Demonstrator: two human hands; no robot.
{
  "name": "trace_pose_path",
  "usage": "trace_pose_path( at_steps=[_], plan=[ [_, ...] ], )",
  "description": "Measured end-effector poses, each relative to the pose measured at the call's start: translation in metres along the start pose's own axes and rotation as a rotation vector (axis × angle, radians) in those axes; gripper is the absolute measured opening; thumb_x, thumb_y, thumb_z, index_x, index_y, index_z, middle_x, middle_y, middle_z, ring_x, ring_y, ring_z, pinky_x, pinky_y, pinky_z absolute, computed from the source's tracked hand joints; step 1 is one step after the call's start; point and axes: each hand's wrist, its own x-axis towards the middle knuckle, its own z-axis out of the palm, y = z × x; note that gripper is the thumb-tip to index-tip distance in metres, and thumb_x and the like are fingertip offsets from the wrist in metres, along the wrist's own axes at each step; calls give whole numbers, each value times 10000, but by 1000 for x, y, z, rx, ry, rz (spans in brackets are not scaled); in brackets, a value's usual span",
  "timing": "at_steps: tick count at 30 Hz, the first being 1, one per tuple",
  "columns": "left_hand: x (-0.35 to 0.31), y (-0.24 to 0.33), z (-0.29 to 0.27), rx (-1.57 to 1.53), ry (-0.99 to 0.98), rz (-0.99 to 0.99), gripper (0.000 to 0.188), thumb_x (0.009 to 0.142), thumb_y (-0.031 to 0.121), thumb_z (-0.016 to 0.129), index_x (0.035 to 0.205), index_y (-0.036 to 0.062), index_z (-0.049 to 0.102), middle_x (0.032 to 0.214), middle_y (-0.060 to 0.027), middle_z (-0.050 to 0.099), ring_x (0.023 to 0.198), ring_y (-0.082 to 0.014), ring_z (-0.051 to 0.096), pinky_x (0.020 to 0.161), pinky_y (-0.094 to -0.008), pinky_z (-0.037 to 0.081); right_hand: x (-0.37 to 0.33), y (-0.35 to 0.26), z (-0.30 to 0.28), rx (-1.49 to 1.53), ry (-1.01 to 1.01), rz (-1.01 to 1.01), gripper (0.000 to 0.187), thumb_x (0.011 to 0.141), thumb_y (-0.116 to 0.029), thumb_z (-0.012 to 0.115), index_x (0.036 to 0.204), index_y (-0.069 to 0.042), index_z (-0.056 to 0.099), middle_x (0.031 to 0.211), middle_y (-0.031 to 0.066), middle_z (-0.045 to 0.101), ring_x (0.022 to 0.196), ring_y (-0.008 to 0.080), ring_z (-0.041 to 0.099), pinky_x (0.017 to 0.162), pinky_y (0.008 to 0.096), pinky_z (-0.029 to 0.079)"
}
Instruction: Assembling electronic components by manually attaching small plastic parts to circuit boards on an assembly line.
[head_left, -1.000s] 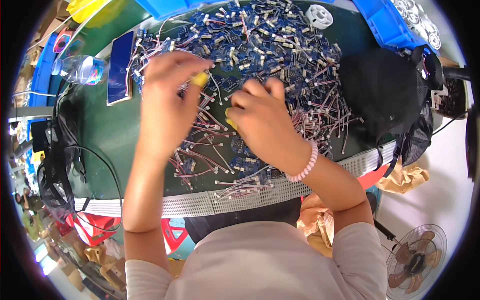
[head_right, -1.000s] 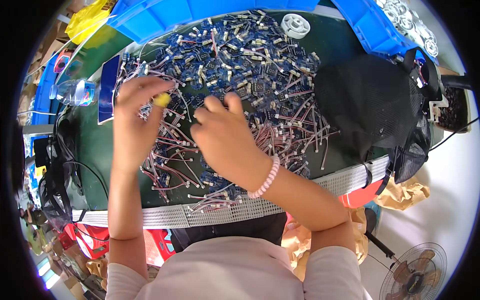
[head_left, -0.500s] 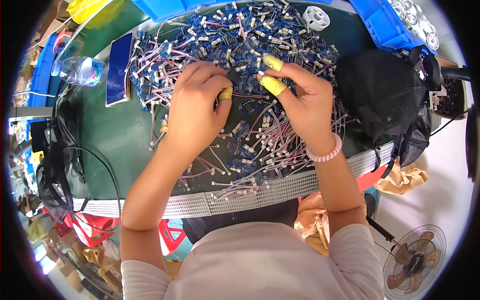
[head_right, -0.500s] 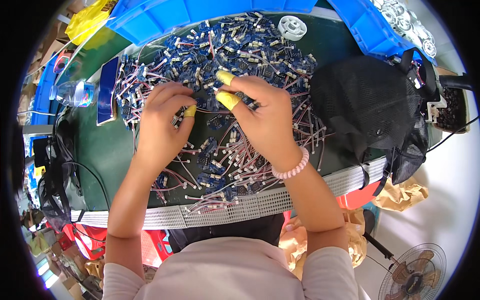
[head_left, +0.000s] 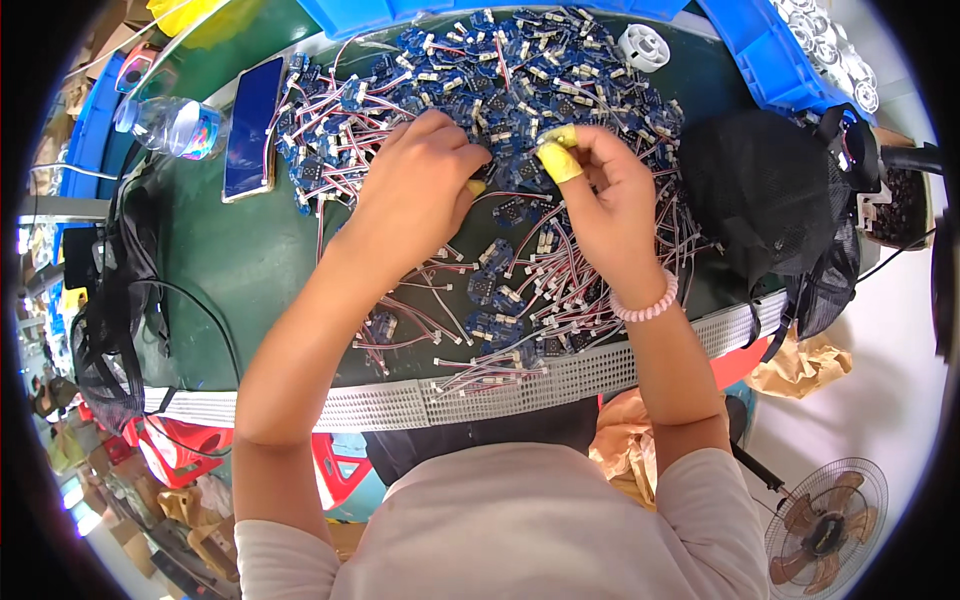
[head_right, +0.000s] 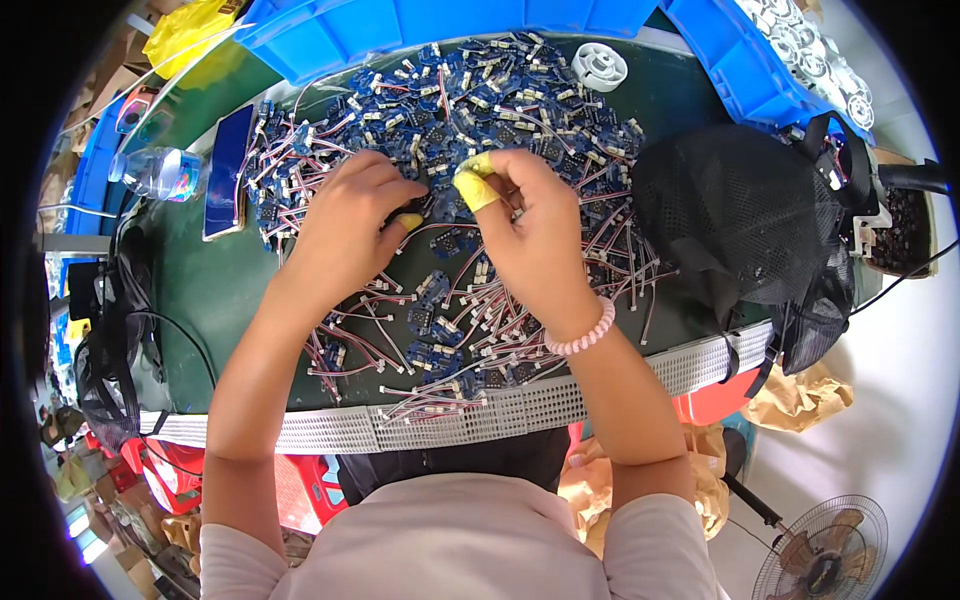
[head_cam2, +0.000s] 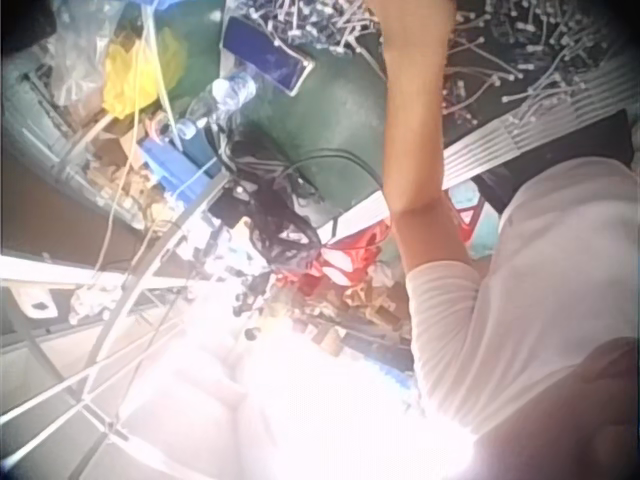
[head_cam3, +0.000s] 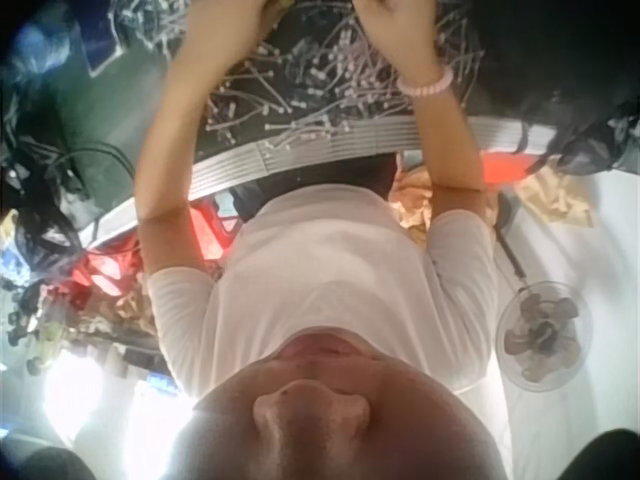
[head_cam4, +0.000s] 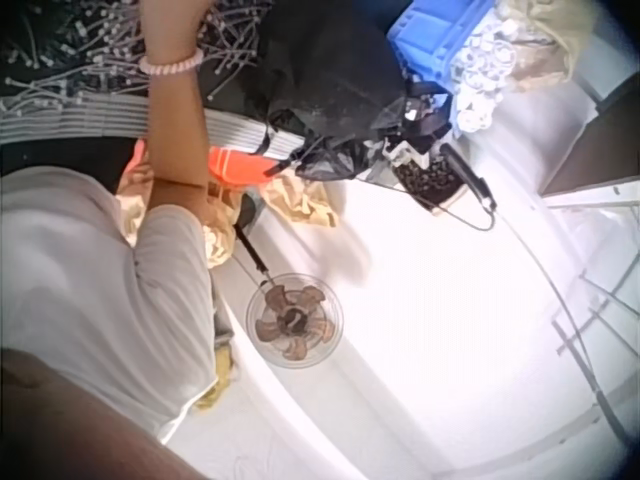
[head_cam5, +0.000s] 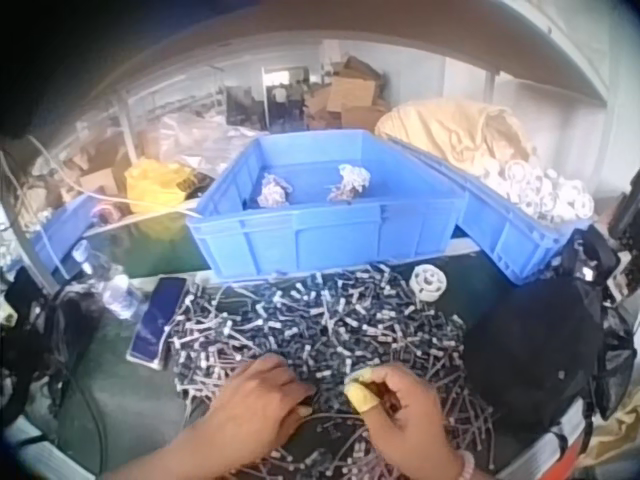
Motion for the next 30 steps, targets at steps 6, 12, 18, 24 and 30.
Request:
trace_pose_path(
  at_steps=[6, 12, 18, 24, 30],
  plan=[
    [-16, 15, -1, -299, 384, 14, 252, 642, -50, 641, 888, 4, 635, 990, -117, 571, 915, -253, 597, 782, -338, 508, -8, -4, 1, -87, -247, -195, 139, 816, 33, 581, 954, 21, 565, 874, 70, 565, 755, 119, 558, 673, 227, 450],
    [-55, 38, 0, -1320, 341, -519, 242, 842, -97, 518, 1082, -89, 547, 1054, -133, 581, 971, -173, 594, 844, -315, 537, -20, -16, 14, -45, -334, -197, 159, 772, 31, 587, 926, 14, 555, 806, 117, 580, 691, 214, 602, 620, 287, 478],
    [-68, 38, 9, -1226, 381, -536, 251, 824, -91, 589, 1073, -56, 590, 1021, -106, 611, 908, -147, 608, 798, -262, 519, -22, -12, 18, 42, -375, -53, 131, 780, 24, 590, 907, 28, 558, 813, 123, 613, 716, 208, 646, 629, 274, 501],
    [-69, 35, 4, -1239, 353, -535, 232, 827, -86, 590, 1055, -43, 608, 1002, -97, 618, 895, -143, 607, 780, -260, 523, -23, -11, 20, 96, -410, -34, 124, 782, 12, 602, 897, 27, 559, 808, 128, 611, 713, 211, 642, 639, 286, 508],
    [-68, 35, 1, -1207, 340, -522, 216, 832, -95, 572, 1040, -48, 610, 993, -103, 612, 886, -148, 612, 775, -260, 526, -24, -8, 21, 20, -397, -115, 145, 774, 0, 610, 907, 13, 555, 837, 122, 602, 733, 245, 624, 637, 314, 499]
  ],
)
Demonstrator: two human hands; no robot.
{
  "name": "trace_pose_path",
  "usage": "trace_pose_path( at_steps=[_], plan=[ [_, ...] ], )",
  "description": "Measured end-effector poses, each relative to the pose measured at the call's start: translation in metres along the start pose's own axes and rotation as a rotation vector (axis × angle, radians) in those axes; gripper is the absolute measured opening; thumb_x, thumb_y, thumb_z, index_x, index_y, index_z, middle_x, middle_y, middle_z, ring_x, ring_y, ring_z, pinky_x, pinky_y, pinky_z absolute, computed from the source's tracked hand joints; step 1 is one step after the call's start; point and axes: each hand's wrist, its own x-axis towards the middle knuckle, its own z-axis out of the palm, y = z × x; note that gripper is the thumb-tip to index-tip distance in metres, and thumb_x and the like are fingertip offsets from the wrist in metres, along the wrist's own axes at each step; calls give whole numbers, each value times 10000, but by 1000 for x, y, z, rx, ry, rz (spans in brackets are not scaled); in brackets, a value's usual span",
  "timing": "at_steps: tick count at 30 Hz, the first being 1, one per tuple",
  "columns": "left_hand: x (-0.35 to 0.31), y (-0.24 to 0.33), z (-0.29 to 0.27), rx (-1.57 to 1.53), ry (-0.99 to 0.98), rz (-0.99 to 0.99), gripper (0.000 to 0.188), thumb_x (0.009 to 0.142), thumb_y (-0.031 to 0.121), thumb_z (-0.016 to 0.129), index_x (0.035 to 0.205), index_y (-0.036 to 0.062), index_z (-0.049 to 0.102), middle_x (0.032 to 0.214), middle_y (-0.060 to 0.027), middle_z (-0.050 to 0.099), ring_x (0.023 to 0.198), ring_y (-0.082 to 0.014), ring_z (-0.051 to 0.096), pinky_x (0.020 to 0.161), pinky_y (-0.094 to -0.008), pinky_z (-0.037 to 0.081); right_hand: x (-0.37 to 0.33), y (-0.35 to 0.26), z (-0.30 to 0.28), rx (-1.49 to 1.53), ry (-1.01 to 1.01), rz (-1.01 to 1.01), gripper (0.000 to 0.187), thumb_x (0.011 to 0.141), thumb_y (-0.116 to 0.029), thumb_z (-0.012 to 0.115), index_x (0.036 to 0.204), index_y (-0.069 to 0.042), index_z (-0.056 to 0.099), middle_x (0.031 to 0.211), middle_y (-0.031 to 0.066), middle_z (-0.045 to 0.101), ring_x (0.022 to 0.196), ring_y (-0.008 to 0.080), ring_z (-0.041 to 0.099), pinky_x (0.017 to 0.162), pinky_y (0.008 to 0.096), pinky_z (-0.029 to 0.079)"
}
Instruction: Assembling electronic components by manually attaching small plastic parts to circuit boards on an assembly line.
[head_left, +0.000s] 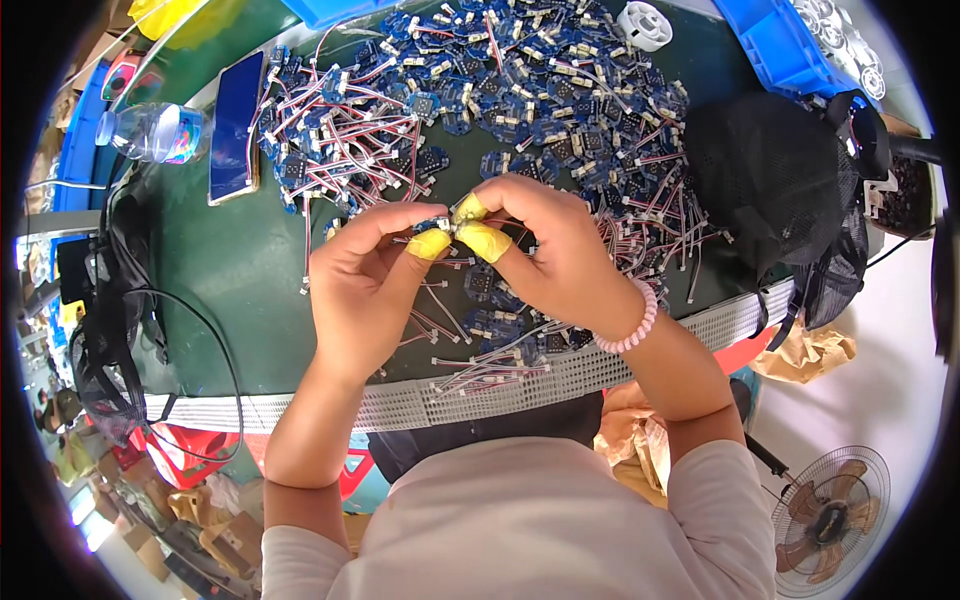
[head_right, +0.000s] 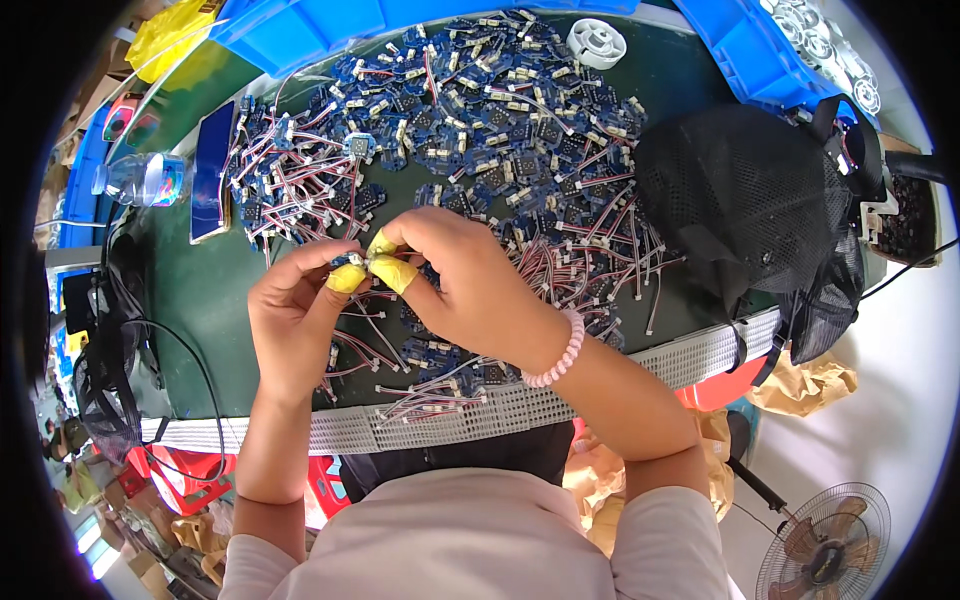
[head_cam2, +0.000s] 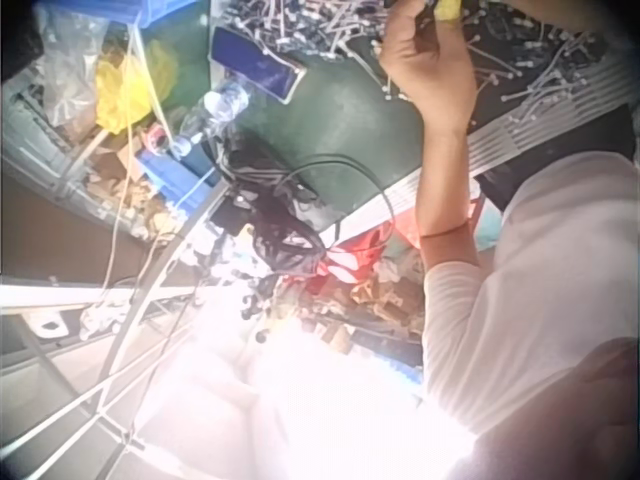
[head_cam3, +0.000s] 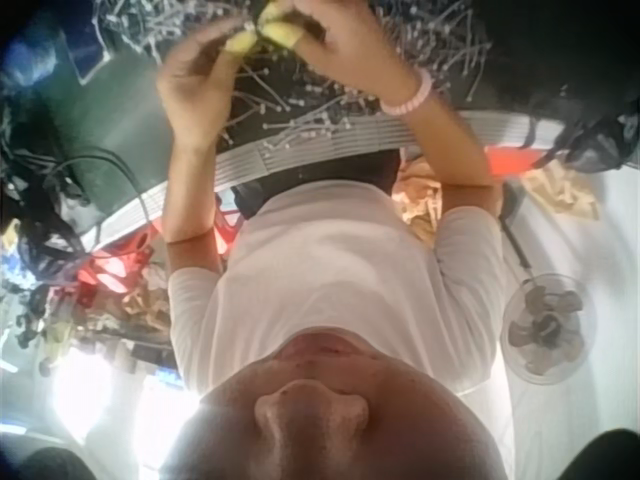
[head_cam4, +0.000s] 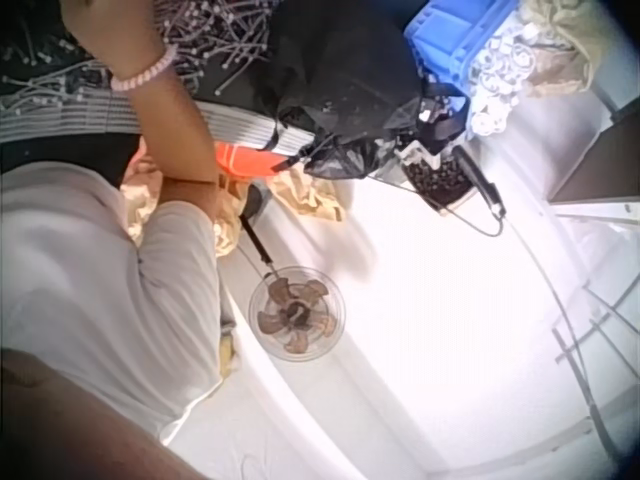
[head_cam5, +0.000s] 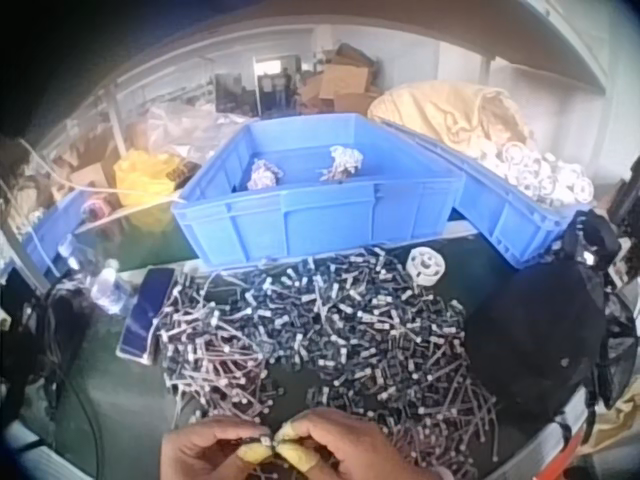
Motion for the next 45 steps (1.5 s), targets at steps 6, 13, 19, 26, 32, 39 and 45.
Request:
trace_pose_path(
  at_steps=[6, 13, 19, 26, 32, 39, 45],
  plan=[
    [2, 6, -4, 90, -40, -3, 225, 815, -118, 574, 1017, -37, 630, 938, -105, 609, 859, -157, 622, 752, -254, 528, 0, -1, -3, -161, -54, -67, 188, 745, 0, 613, 924, 0, 557, 854, 134, 596, 766, 315, 594, 673, 358, 474],
    [2, 11, -9, 3, -143, -39, 221, 796, -128, 592, 988, -33, 650, 899, -115, 622, 769, -158, 631, 684, -241, 517, -2, 2, -7, 62, -17, -33, 134, 702, 36, 607, 831, 11, 637, 763, 119, 644, 645, 234, 627, 569, 281, 477],
    [18, 28, -20, 225, -195, 37, 241, 777, -132, 606, 983, -17, 659, 910, -90, 639, 795, -137, 626, 705, -219, 512, 13, -5, -9, -93, 63, -196, 139, 684, -42, 702, 811, -27, 649, 779, 91, 648, 704, 266, 609, 636, 353, 468],
    [72, 33, -41, 1363, 184, 651, 398, 704, -3, 663, 1085, 115, 646, 1144, -109, 548, 1090, -316, 455, 947, -391, 364, 11, -13, -72, -696, -10, -217, 198, 654, -26, 707, 831, -116, 710, 823, -1, 643, 824, 197, 547, 751, 333, 405],
    [74, 1, 20, 912, -350, 580, 281, 657, -56, 649, 925, 27, 662, 910, -104, 593, 862, -287, 550, 772, -362, 454, -4, -19, -37, -969, -390, -118, 85, 657, -108, 619, 711, -135, 679, 780, -46, 579, 887, 159, 487, 806, 355, 324],
    [76, 1, 13, 1081, -366, 479, 263, 653, -2, 593, 909, 8, 653, 879, -165, 592, 829, -344, 581, 727, -409, 483, -5, -39, -6, -1065, -418, -270, 120, 660, -175, 562, 608, -96, 636, 724, 23, 541, 888, 194, 469, 782, 355, 358],
    [67, -23, 40, 1052, -242, 621, 120, 645, 56, 562, 667, -33, 639, 914, -193, 543, 890, -311, 553, 778, -366, 486, -30, -53, -2, -1200, -362, -178, 133, 711, -70, 529, 776, 26, 593, 916, 120, 562, 974, 275, 502, 903, 468, 343]
  ],
)
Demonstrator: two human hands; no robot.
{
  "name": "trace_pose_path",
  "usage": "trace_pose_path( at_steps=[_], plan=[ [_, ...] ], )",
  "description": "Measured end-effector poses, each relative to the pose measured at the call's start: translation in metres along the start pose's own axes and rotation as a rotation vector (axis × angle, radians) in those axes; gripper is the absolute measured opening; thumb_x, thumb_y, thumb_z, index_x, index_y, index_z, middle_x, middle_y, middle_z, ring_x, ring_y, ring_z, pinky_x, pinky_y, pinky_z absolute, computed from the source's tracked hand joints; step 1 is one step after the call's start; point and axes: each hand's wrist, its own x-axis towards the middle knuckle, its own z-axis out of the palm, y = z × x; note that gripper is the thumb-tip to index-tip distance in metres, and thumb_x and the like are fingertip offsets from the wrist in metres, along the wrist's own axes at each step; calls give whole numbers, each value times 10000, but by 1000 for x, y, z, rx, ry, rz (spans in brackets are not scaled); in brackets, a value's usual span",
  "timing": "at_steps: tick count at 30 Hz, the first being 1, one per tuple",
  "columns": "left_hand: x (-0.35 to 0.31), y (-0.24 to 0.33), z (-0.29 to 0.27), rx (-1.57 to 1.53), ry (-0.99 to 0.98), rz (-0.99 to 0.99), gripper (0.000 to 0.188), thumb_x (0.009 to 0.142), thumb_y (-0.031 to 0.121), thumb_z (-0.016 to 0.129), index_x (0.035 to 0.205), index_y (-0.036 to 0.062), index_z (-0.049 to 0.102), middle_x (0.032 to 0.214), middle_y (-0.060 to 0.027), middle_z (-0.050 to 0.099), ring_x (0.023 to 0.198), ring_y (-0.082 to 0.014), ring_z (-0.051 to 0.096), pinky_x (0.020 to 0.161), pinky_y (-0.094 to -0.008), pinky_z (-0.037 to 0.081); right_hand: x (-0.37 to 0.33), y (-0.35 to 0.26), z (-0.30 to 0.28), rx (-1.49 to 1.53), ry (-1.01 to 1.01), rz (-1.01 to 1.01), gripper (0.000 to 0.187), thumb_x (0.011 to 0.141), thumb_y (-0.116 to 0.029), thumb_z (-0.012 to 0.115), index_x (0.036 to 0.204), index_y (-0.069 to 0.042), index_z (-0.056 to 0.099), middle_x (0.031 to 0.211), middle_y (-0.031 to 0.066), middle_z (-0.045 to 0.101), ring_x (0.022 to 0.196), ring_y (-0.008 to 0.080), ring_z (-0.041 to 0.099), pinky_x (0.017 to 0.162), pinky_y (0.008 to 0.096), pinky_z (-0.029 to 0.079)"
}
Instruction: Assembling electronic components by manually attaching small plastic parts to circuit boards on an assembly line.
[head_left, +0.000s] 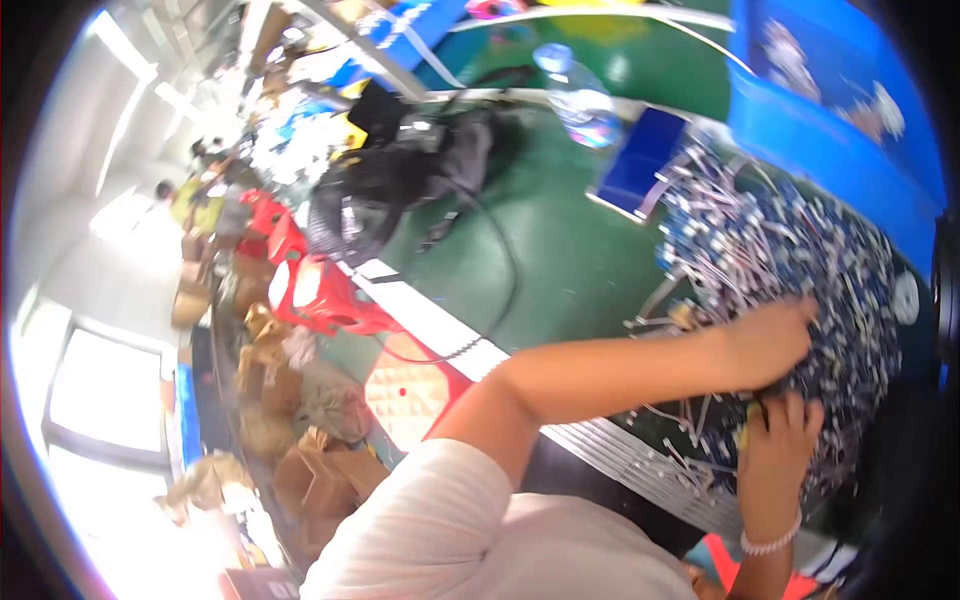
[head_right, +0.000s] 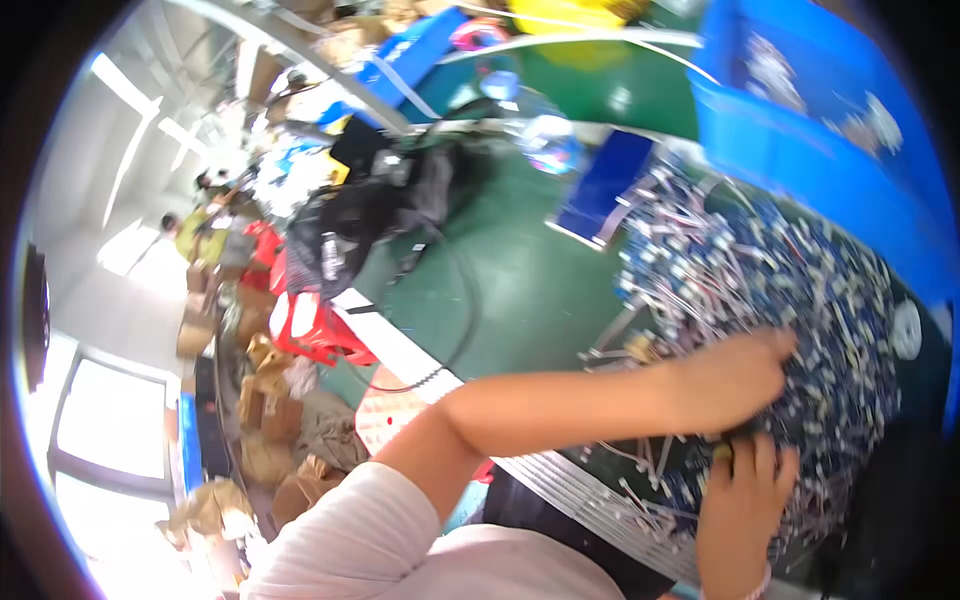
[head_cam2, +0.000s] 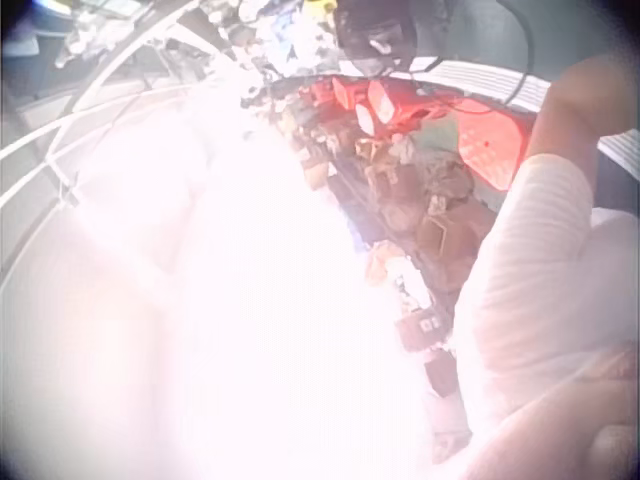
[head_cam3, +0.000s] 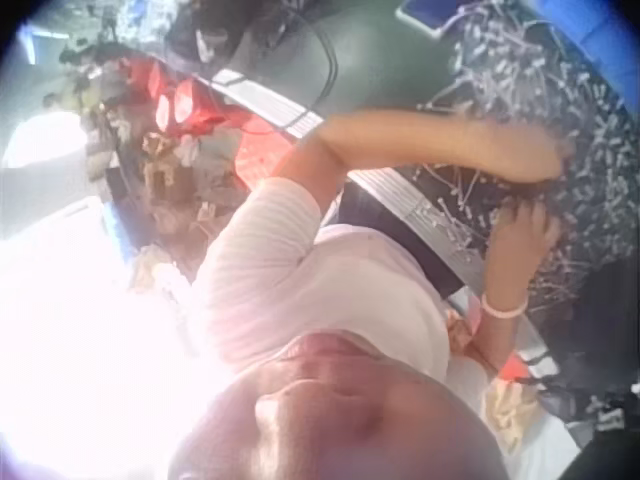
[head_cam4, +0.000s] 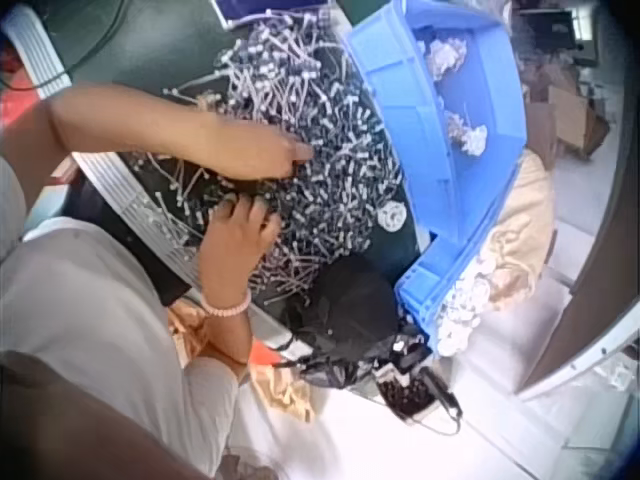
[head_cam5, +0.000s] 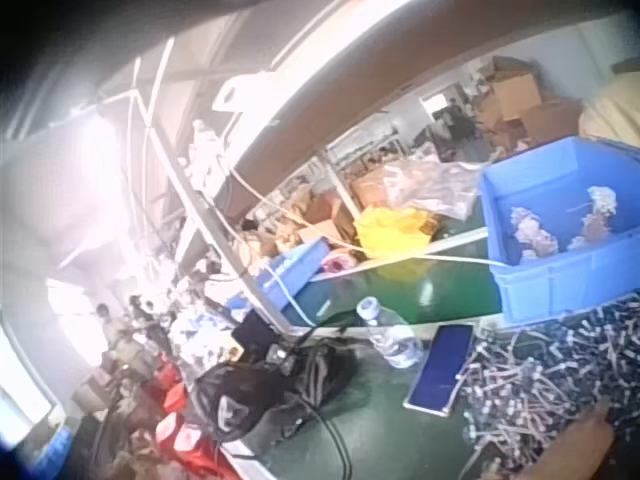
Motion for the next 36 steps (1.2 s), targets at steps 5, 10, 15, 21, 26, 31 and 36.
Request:
trace_pose_path(
  at_steps=[5, 10, 15, 21, 26, 31, 36],
  plan=[
    [-5, -12, -6, 80, -127, -102, 129, 611, 84, 603, 686, -3, 661, 919, -156, 548, 868, -295, 546, 689, -341, 515, 3, 0, 16, 27, 61, -123, 160, 655, -36, 575, 785, 57, 580, 917, 151, 542, 974, 302, 488, 921, 487, 334],
    [-2, -12, 5, 168, 14, -62, 151, 629, 133, 607, 727, 29, 653, 885, -114, 561, 878, -259, 513, 699, -318, 487, 18, -3, 7, 108, -64, 34, 217, 590, -11, 597, 801, 19, 553, 892, 154, 519, 952, 322, 473, 919, 468, 343],
    [-18, -11, -24, -40, 255, 0, 176, 666, 153, 558, 767, 9, 564, 868, -175, 540, 912, -343, 501, 817, -405, 418, 22, 11, 18, 154, 84, 49, 264, 661, -5, 589, 924, 0, 570, 964, 140, 531, 985, 318, 479, 900, 430, 360],
    [-51, -6, -73, -629, 185, -455, 148, 862, -59, 516, 981, 22, 550, 916, -51, 592, 847, -116, 607, 635, -213, 488, 31, 50, 24, 497, 183, 28, 334, 645, -13, 639, 977, -43, 628, 927, 80, 588, 930, 271, 512, 810, 396, 386],
    [-51, -6, -67, -984, 283, -585, 259, 843, -114, 510, 1060, -21, 616, 982, -91, 611, 858, -158, 640, 668, -225, 545, 26, 45, 19, 391, 154, -30, 216, 623, -101, 736, 827, -104, 664, 893, -12, 587, 906, 212, 499, 796, 366, 342],
    [-58, -8, -60, -934, 267, -582, 282, 854, -105, 502, 1089, 0, 619, 1043, -85, 561, 810, -126, 613, 689, -223, 517, 26, 23, 27, 155, 55, -49, 117, 690, -92, 564, 800, -65, 596, 927, 41, 547, 992, 218, 489, 855, 380, 348],
    [-59, 0, -60, -969, 244, -644, 292, 811, -129, 527, 1074, -17, 586, 995, -66, 574, 824, -89, 587, 699, -200, 477, 30, 22, 44, 45, 117, -58, 102, 728, -115, 532, 802, -44, 531, 831, 77, 517, 932, 232, 472, 830, 357, 357]
  ],
)
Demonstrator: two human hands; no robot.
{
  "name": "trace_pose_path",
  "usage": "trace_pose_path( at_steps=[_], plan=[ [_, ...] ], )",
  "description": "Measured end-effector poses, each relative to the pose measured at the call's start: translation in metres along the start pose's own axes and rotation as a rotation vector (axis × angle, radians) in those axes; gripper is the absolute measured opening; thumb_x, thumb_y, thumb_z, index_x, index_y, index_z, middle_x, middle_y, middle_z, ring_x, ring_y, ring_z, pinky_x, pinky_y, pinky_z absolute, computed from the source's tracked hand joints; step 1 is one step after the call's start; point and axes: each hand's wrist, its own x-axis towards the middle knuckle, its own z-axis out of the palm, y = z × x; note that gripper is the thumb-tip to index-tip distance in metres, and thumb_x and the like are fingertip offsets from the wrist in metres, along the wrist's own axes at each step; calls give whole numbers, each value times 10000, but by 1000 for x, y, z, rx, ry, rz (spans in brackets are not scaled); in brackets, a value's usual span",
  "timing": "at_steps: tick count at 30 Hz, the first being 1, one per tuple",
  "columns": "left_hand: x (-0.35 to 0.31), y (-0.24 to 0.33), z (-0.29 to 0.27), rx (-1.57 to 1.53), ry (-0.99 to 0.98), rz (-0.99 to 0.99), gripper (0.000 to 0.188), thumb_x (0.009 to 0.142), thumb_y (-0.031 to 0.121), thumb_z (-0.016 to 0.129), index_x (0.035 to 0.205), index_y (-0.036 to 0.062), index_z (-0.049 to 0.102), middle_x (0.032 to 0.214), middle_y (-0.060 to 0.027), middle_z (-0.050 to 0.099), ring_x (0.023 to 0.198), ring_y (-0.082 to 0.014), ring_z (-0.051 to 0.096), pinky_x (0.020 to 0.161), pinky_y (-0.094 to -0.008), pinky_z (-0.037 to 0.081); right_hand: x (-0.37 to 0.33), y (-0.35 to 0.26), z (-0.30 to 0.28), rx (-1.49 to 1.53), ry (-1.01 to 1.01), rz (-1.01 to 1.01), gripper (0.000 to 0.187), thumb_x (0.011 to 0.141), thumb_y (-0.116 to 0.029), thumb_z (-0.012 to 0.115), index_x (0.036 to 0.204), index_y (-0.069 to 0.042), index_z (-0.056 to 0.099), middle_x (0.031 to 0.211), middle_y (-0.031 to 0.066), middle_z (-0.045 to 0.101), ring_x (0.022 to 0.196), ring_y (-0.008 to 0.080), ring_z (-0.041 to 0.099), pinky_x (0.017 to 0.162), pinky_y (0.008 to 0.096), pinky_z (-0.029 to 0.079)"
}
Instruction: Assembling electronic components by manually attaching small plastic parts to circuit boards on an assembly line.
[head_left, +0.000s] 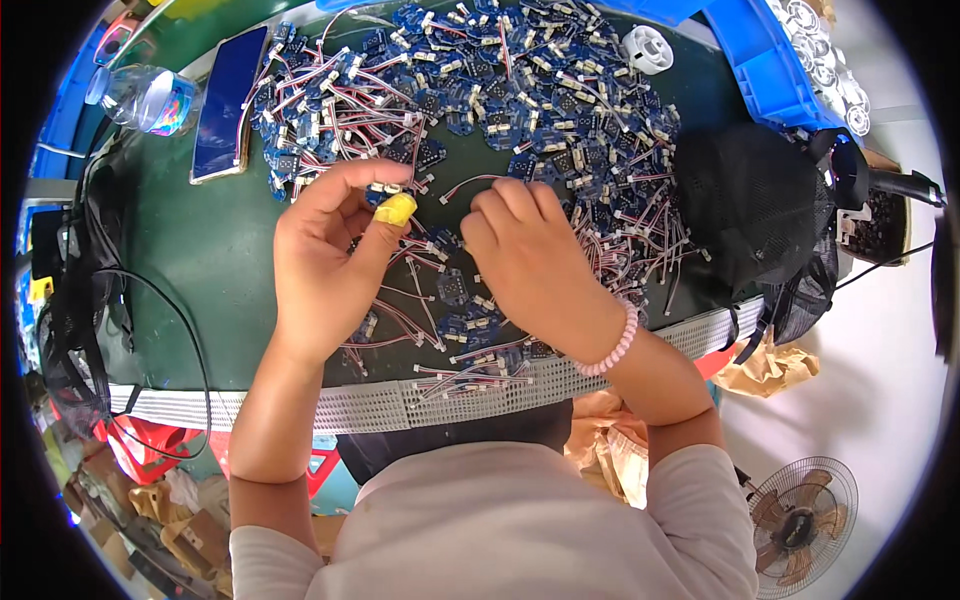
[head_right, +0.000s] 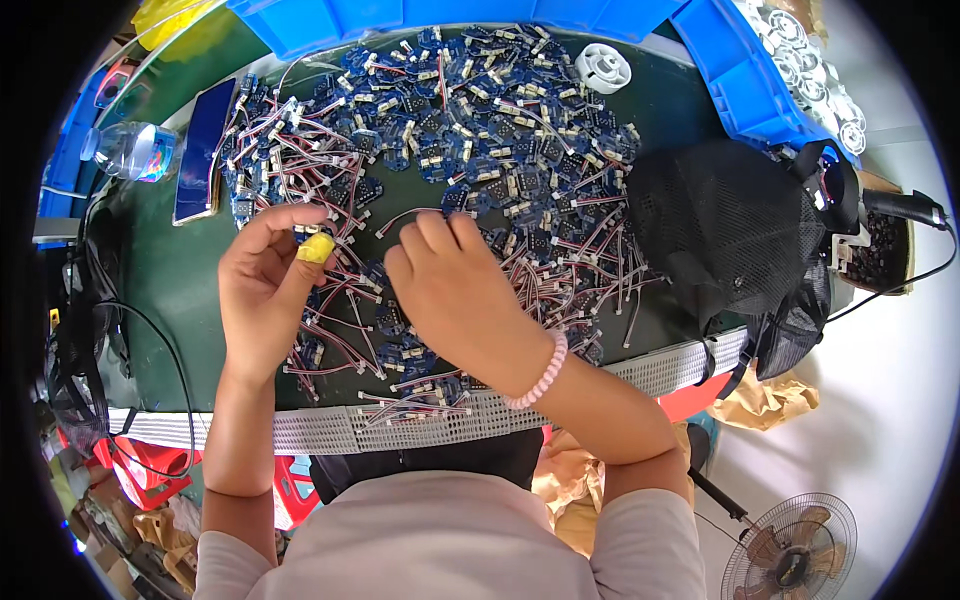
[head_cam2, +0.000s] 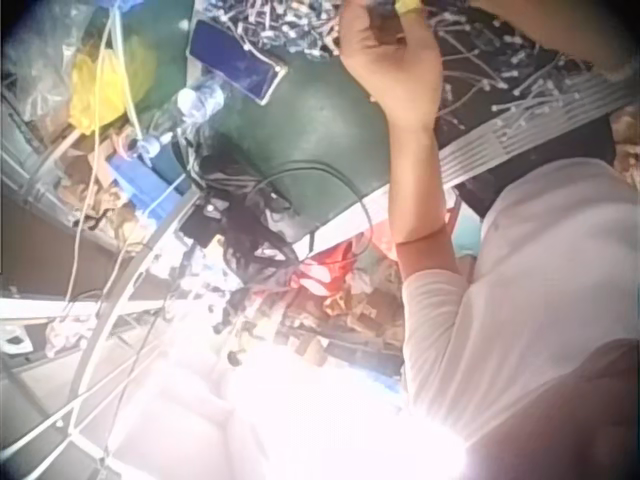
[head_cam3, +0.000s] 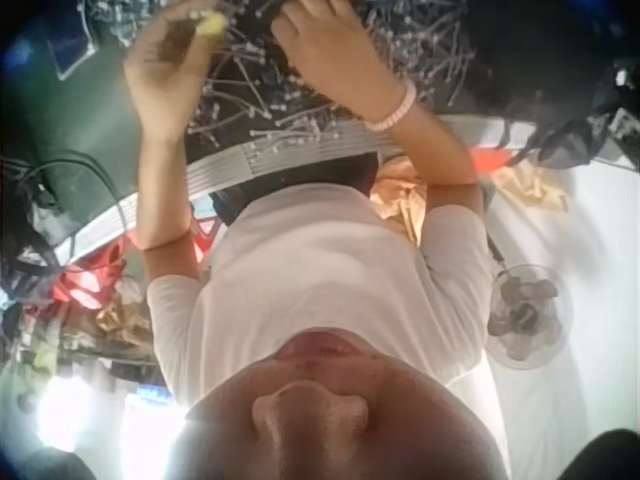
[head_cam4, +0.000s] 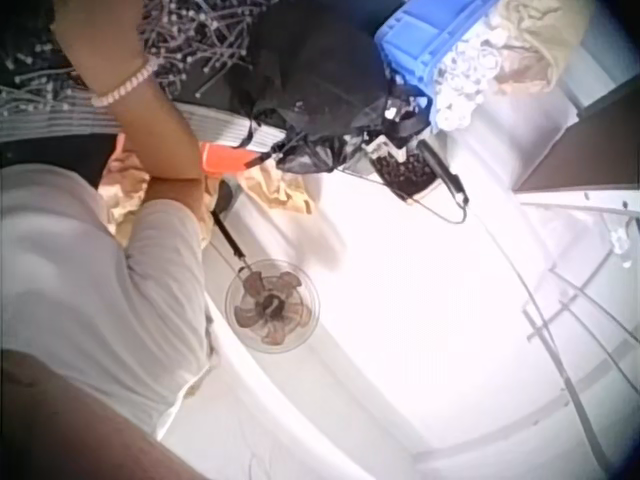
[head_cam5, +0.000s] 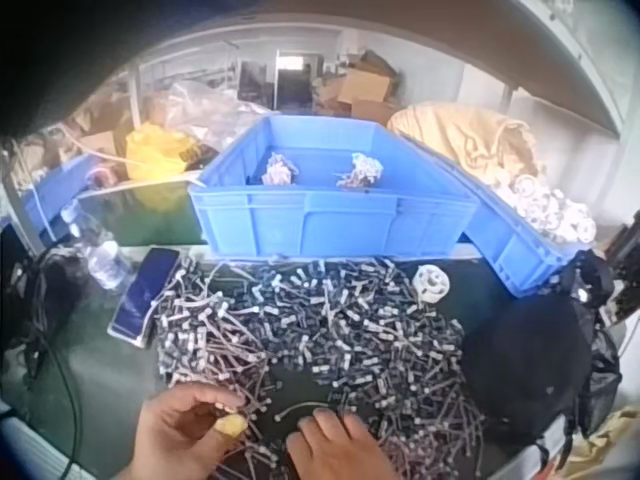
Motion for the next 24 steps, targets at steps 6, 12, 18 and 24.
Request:
trace_pose_path(
  at_steps=[6, 12, 18, 24],
  plan=[
    [-6, -2, 8, -53, -143, -47, 290, 746, -109, 591, 1017, -4, 592, 944, -38, 585, 807, -53, 556, 632, -171, 449, 2, 9, -7, 330, 246, 60, 166, 758, -57, 526, 916, -28, 488, 910, 103, 552, 910, 272, 510, 837, 387, 347],
    [-7, -10, 11, -61, -157, 12, 247, 784, -120, 572, 997, 0, 601, 941, -26, 572, 781, -43, 540, 605, -166, 434, 3, 9, -14, 479, 305, 61, 245, 721, -58, 632, 948, -44, 540, 865, 81, 568, 846, 270, 544, 805, 405, 375],
    [-5, -2, 14, 17, -157, 57, 290, 792, -132, 549, 1035, 11, 613, 980, -52, 550, 851, -77, 547, 682, -186, 453, 1, 11, -11, 815, 371, 217, 181, 702, -35, 682, 858, -30, 590, 761, 80, 577, 703, 266, 542, 632, 356, 430],
    [-6, -6, 18, -1, -103, 40, 329, 797, -138, 546, 1088, 6, 601, 1018, -60, 553, 884, -91, 546, 753, -209, 470, 2, 9, -11, 798, 391, 209, 194, 721, 15, 651, 899, -13, 582, 791, 70, 549, 719, 208, 512, 627, 268, 428]
  ],
)
